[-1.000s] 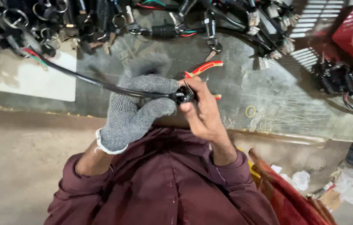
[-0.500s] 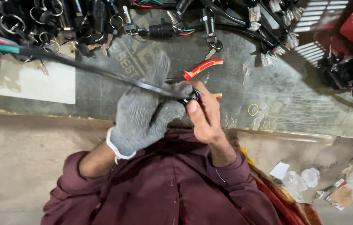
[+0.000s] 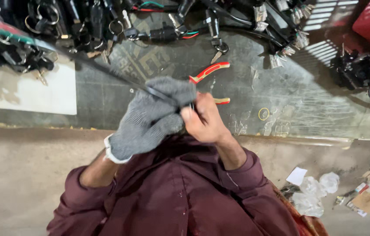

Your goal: The person holds a black cable against the workbench and uses red-handled pliers to cut and strip insulation from its end, pulling the cut piece free by hand. They separate the exposed colored wires, then continue cutting and stripping additional points along the cable.

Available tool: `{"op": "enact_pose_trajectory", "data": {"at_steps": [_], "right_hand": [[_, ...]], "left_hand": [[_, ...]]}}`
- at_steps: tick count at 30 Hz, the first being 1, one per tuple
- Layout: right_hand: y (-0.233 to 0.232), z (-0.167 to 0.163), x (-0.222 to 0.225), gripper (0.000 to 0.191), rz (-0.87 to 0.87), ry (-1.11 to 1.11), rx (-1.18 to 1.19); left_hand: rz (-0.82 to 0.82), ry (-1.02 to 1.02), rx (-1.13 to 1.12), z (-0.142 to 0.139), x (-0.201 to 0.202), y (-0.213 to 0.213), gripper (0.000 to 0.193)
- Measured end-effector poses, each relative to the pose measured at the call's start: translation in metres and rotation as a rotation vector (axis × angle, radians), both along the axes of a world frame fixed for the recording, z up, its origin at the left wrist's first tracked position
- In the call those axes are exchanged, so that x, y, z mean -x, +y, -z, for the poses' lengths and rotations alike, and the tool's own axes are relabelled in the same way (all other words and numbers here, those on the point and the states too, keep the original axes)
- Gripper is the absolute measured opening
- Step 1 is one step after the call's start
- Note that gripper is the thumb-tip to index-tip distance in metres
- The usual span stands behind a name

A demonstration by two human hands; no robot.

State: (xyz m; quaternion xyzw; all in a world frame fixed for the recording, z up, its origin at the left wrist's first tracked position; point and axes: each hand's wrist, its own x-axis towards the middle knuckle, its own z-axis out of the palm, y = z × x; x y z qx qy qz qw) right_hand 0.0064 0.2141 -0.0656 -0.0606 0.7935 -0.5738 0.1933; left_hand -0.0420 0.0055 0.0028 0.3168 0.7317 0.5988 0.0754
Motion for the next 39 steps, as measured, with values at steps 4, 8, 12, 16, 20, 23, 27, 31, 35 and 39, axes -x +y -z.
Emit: {"op": "enact_pose_trajectory", "data": {"at_steps": [4,8,12,16,20,23,27,31,35,39], "right_hand": [[0.014,0.010,-0.015,0.052,-0.308,-0.018,0.725],[0.011,0.048,-0.043,0.057,-0.219,-0.547,0.944],[-0.012,0.070,-0.052,0.051,0.140,-0.086,0.745],[-0.030,0.040,-0.025,0.044,0.503,0.191,0.433],[-0.017,-0.018,0.008,0.077,0.131,0.558,-0.072],[0.005,-0.038,0.024,0.076,0.000,0.731,-0.554],[0.023,-0.023,0.025,0.063,-0.012,0.664,-0.834],[0.027,-0.003,0.012,0.035,0.336,0.295,-0.157],[0.025,-0.013,0.006,0.022,0.263,0.160,0.053],[0.018,-0.037,0.014,0.024,0.099,0.298,-0.120]], "left_hand": [[0.226,-0.044,-0.231,-0.002,0.002,-0.005,0.026],[0.092,-0.151,-0.253,0.005,-0.006,-0.001,0.020],[-0.057,-0.281,-0.158,0.013,-0.015,0.004,0.016],[-0.141,-0.368,-0.165,0.022,-0.012,0.012,0.028],[-0.346,-0.560,-0.221,0.027,-0.012,0.016,0.036],[-0.392,-0.637,-0.271,0.024,-0.016,0.009,0.023],[-0.287,-0.381,-0.112,0.010,-0.017,0.001,0.024],[-0.142,-0.324,-0.123,-0.011,-0.014,0.003,0.024],[-0.063,-0.343,-0.019,-0.028,-0.019,0.006,0.042],[-0.121,-0.081,0.013,-0.031,-0.028,0.011,0.060]]}}
